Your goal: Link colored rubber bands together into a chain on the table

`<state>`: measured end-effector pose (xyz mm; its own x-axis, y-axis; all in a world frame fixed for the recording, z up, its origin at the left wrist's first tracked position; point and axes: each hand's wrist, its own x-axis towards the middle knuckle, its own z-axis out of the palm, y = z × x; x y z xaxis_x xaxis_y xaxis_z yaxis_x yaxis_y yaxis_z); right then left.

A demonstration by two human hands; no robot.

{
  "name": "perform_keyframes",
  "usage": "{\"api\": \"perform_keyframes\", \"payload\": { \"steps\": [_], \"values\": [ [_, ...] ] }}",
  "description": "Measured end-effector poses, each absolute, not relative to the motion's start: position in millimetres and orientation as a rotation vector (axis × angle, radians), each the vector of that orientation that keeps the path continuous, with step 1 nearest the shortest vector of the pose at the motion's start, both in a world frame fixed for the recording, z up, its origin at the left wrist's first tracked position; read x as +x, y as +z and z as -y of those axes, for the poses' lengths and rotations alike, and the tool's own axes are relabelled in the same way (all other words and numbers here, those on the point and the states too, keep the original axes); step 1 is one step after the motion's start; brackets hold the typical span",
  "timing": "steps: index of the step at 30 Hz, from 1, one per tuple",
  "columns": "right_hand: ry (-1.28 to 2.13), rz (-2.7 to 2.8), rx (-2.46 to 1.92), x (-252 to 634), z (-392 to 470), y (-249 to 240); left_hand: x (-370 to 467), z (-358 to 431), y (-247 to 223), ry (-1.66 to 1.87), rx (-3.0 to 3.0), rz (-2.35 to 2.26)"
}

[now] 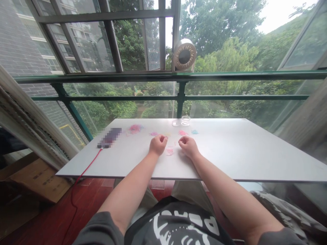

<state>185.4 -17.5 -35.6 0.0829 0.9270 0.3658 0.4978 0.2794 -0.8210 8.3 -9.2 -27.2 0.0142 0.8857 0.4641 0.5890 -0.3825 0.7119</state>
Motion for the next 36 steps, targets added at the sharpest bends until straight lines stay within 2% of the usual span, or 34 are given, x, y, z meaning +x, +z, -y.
{"api": "perform_keyframes", "payload": {
  "steps": [5,9,16,28,36],
  "values": [
    [0.313,1.465,-1.537,201.1,10.2,-40.5,5.9,3.1,-33.2,1.163,2.031,-1.654],
    [0.251,1.467,-1.579,211.2,2.3,-42.6,9.5,5.1,-35.5,0.978,2.160,-1.655],
    [0.184,1.463,-1.842,216.7,-24.7,-37.4,12.3,11.7,-31.6,0.869,2.283,-1.558],
    [0.143,1.522,-1.981,216.1,-37.1,-33.7,15.4,15.0,-31.7,0.883,2.378,-1.216],
    [0.184,1.486,-1.902,217.6,-21.9,-31.3,14.5,13.4,-34.2,0.859,2.190,-1.266]
  ]
}}
